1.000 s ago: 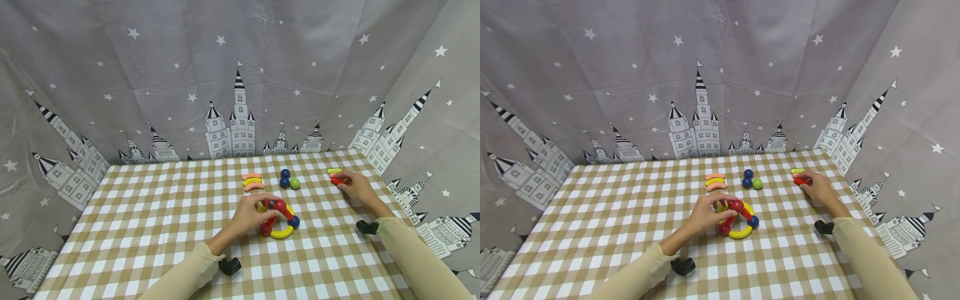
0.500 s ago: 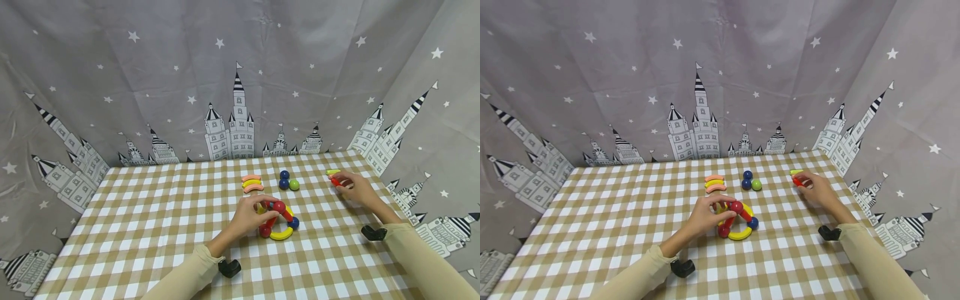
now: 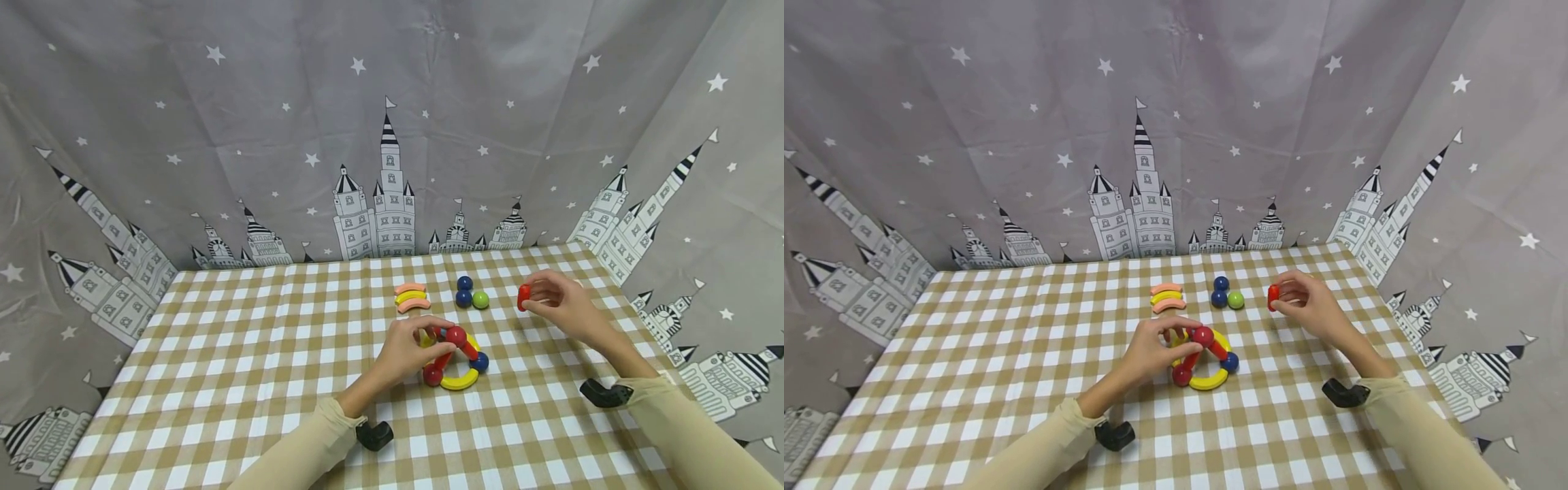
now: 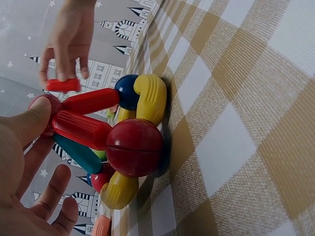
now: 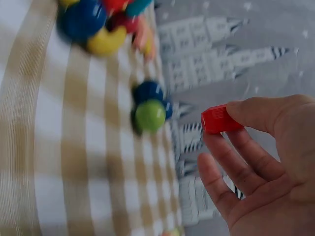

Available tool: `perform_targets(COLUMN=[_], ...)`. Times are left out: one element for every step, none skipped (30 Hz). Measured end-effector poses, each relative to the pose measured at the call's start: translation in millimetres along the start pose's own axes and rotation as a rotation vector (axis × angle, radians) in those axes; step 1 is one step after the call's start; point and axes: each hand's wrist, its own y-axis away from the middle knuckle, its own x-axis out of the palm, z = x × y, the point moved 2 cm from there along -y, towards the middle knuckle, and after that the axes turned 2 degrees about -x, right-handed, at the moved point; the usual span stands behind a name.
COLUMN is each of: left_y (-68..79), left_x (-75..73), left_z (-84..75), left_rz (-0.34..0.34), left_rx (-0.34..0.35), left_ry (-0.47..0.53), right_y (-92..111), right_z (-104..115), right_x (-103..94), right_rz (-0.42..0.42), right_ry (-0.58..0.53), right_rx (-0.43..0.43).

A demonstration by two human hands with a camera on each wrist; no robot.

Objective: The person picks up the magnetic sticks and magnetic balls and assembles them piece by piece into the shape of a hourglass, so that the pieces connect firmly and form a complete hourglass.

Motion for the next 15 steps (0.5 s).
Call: perform_targets(left_y=[-0.1, -0.2, -0.4, -0.4, -0.6, -0.7, -0.8, -1.0, -1.1, -1.1, -1.2, -1.1, -1.1, -1.1, -1.0], left_x=[-0.1, 0.0, 0.2, 0.5, 0.7, 1.0, 1.2, 1.2, 1.1, 1.0, 0.8, 0.7, 0.6, 0.5, 0.5], left_z=[0.0, 0.1, 0.2, 0.4, 0.5, 0.6, 0.8, 0.7, 0.6, 0.6, 0.2, 0.1, 0.1, -0.1, -0.2], left_rz=[0.000, -0.001, -0.003, -0.005, -0.005, -0.005, -0.003, -0.002, 0.000, 0.004, 0.007, 0.008, 0.009, 0.008, 0.008], left_rx=[-0.003, -0.007, -0.005, -0.003, -0.002, -0.002, 0.000, 0.004, 0.006, 0.003, 0.000, -0.005, -0.011, -0.018, -0.021], left_ry=[0.001, 0.003, 0.003, 0.003, 0.006, 0.006, 0.005, 0.004, 0.001, -0.002, -0.002, -0.003, -0.002, 0.001, 0.004], right_y=[-0.5, -0.9, -1.2, -1.4, -1.2, -0.8, -0.2, 0.2, 0.7, 1.1, 1.7, 2.1, 2.3, 2.6, 2.8], right_z=[4.0, 7.9, 11.5, 14.5, 17.6, 21.3, 25.0, 28.6, 31.6, 34.5, 37.7, 40.5, 43.0, 45.1, 46.6], right_x=[3.0, 6.3, 9.7, 13.0, 16.2, 19.5, 22.7, 26.2, 29.3, 32.4, 35.3, 38.3, 41.1, 43.8, 46.4], right_rz=[0.007, 0.012, 0.016, 0.019, 0.023, 0.029, 0.033, 0.039, 0.044, 0.053, 0.059, 0.066, 0.069, 0.072, 0.075], right_ry=[-0.022, -0.044, -0.065, -0.086, -0.102, -0.118, -0.136, -0.157, -0.171, -0.183, -0.192, -0.201, -0.208, -0.217, -0.221], right_rx=[-0.008, -0.012, -0.017, -0.027, -0.035, -0.040, -0.045, -0.050, -0.056, -0.062, -0.063, -0.060, -0.060, -0.057, -0.051])
